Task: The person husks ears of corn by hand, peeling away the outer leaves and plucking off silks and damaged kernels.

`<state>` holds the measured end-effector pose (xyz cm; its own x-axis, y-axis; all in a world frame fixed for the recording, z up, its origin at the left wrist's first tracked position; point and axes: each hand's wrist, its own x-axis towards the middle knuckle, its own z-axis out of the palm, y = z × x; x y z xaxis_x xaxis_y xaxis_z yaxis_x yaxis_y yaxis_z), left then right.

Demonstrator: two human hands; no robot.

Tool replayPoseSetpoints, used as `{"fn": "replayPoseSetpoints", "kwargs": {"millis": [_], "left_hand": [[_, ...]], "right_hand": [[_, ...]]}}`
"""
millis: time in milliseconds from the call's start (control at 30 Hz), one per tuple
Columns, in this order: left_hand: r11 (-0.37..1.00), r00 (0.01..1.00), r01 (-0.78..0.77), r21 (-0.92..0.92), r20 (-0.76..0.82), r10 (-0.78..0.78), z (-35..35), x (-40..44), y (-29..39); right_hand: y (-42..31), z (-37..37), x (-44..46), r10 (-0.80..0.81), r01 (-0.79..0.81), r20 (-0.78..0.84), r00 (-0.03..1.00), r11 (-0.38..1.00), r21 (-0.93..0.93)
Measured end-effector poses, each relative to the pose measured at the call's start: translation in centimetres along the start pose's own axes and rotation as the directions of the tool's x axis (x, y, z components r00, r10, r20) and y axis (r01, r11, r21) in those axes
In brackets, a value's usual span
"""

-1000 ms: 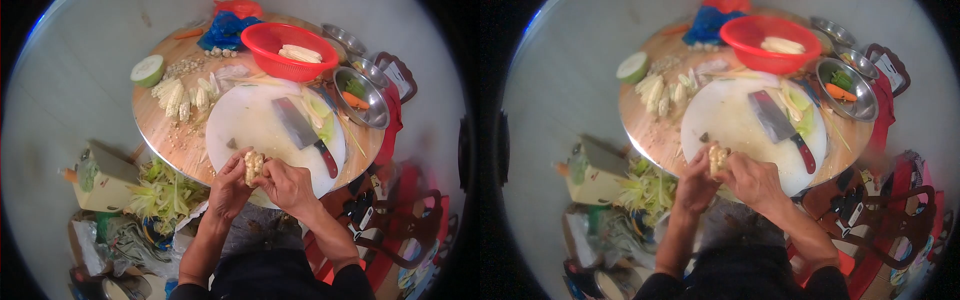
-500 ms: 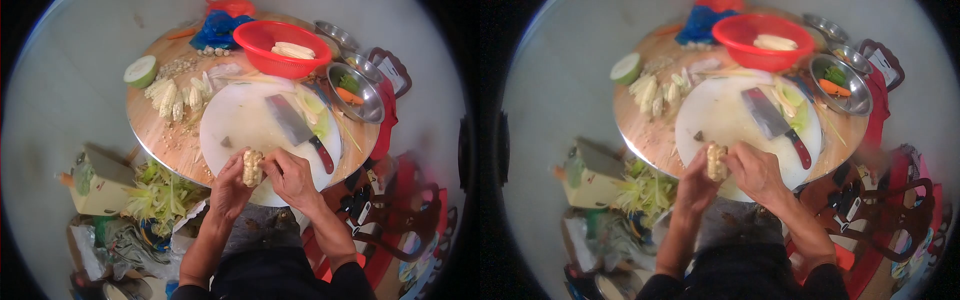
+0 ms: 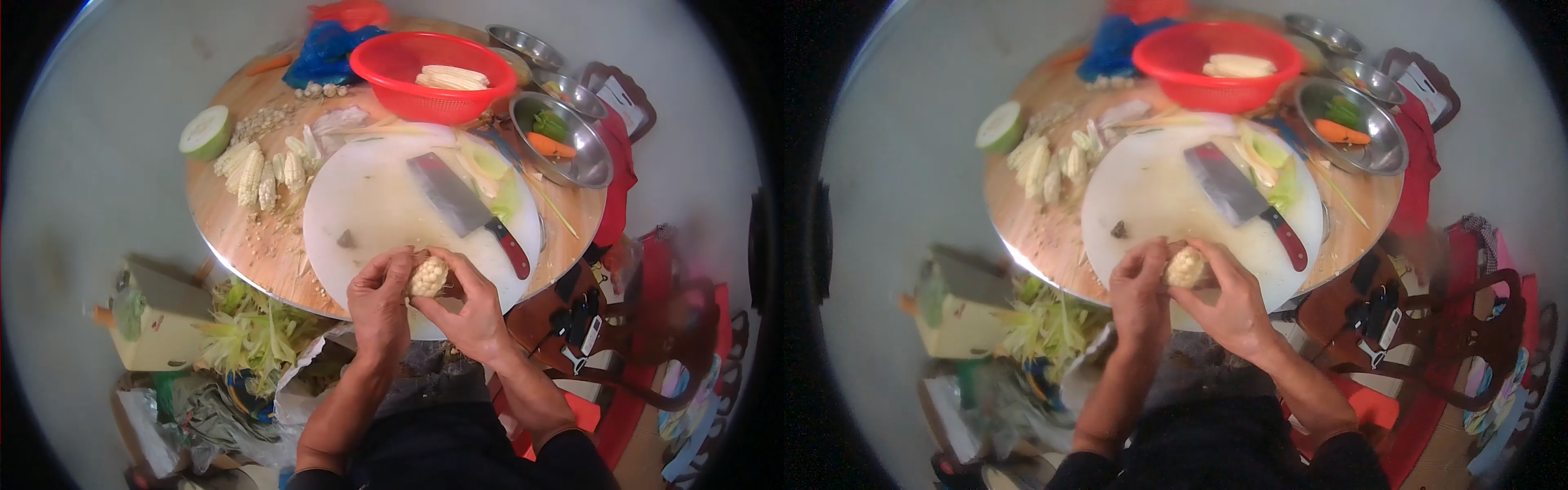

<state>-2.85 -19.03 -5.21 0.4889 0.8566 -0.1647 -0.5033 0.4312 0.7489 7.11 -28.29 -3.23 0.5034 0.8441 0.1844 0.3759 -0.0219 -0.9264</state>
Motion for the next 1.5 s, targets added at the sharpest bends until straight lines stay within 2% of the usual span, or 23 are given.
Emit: {"fn": "replayPoseSetpoints", "kwargs": {"millis": [67,100,167,233,300,333,400,433,467,500,533,567,600,667,767,900,1000,1067,1200,1267,1333,1400,1500], "left_hand": [[0.999,0.999,-0.032,-0.027,0.021,0.032,-0.5,0.7,-0.1],[0.996,0.997,-0.068,-0.061,0.029,0.070,-0.9,1.1,0.1],[0.992,0.993,-0.114,-0.048,-0.010,0.114,-1.7,1.9,1.6],[0.989,0.990,-0.140,-0.048,-0.008,0.140,-2.3,2.3,2.6],[0.973,0.983,-0.126,0.194,0.157,0.096,-2.1,2.0,3.6],[0.973,0.983,-0.124,0.194,0.156,0.094,-1.5,1.7,3.7],[0.932,0.962,-0.060,0.357,0.270,-0.042,-0.3,1.2,3.7],[0.914,0.923,-0.056,0.401,0.369,-0.106,-0.5,1.3,3.5],[0.914,0.924,-0.056,0.402,0.368,-0.106,-0.3,1.3,3.4],[0.864,0.900,-0.097,0.494,0.415,-0.136,0.1,1.2,3.2],[0.804,0.873,-0.143,0.577,0.456,-0.172,0.6,1.0,2.9],[0.812,0.874,-0.159,0.561,0.463,-0.149,1.0,0.8,2.7],[0.812,0.875,-0.159,0.562,0.462,-0.149,1.2,0.9,2.4],[0.861,0.862,-0.218,0.459,0.505,-0.051,1.4,1.0,2.1],[0.906,0.872,-0.142,0.400,0.483,-0.076,1.3,0.9,2.0],[0.934,0.858,-0.030,0.356,0.488,-0.159,0.7,1.2,2.2],[0.945,0.850,-0.080,0.317,0.517,-0.102,0.7,1.1,2.0],[0.903,0.853,-0.210,0.375,0.521,-0.018,0.9,1.0,2.2],[0.880,0.865,-0.254,0.402,0.501,0.021,0.6,1.4,2.4],[0.920,0.917,-0.161,0.356,0.400,0.006,0.1,1.8,2.6],[0.920,0.942,-0.151,0.361,0.335,0.024,-0.2,2.5,3.1],[0.891,0.962,-0.223,0.396,0.239,0.135,-0.5,3.0,3.9],[0.815,0.948,-0.312,0.488,0.218,0.232,-1.1,3.6,4.2]], "right_hand": [[0.7,-1.0,-0.4,0.087,-0.104,0.077,0.993,0.962,0.251],[1.0,-1.8,-0.5,0.092,-0.106,0.065,0.994,0.963,0.248],[1.5,-3.6,-0.5,0.060,-0.140,0.181,0.982,0.871,0.472],[2.0,-5.0,-0.8,0.051,-0.168,0.230,0.972,0.834,0.525],[2.6,-5.8,-0.9,0.034,-0.199,0.285,0.958,0.794,0.574],[3.0,-6.0,-1.0,0.018,-0.212,0.318,0.948,0.780,0.588],[3.1,-6.2,-0.9,0.000,-0.227,0.352,0.936,0.766,0.602],[2.7,-6.3,-0.9,0.031,-0.244,0.373,0.927,0.806,0.539],[2.5,-6.3,-0.9,0.064,-0.260,0.390,0.919,0.841,0.474],[2.6,-6.1,-0.9,0.065,-0.261,0.390,0.918,0.841,0.474],[2.8,-5.6,-0.9,0.025,-0.183,0.331,0.943,0.872,0.455],[2.9,-5.3,-0.9,-0.021,-0.103,0.273,0.962,0.897,0.430],[2.9,-5.3,-0.9,-0.022,-0.103,0.274,0.961,0.896,0.431],[2.6,-5.5,-0.9,-0.020,-0.020,0.194,0.981,0.979,0.203],[2.4,-5.5,-0.9,-0.061,0.047,0.133,0.989,0.993,0.105],[2.3,-5.6,-1.0,-0.088,0.081,0.120,0.989,0.995,0.059],[2.5,-5.5,-1.2,-0.108,0.097,0.121,0.987,0.991,0.086],[2.6,-5.3,-1.1,-0.112,0.100,0.117,0.987,0.989,0.106],[3.2,-5.5,-1.6,-0.131,0.105,0.174,0.976,0.983,0.154],[3.0,-5.5,-1.7,-0.167,0.132,0.179,0.970,0.973,0.189],[3.1,-5.6,-1.7,-0.196,0.173,0.155,0.968,0.974,0.149],[3.0,-5.7,-1.6,-0.227,0.213,0.131,0.965,0.971,0.110],[2.9,-5.8,-1.5,-0.281,0.282,0.105,0.954,0.959,0.000]]}}
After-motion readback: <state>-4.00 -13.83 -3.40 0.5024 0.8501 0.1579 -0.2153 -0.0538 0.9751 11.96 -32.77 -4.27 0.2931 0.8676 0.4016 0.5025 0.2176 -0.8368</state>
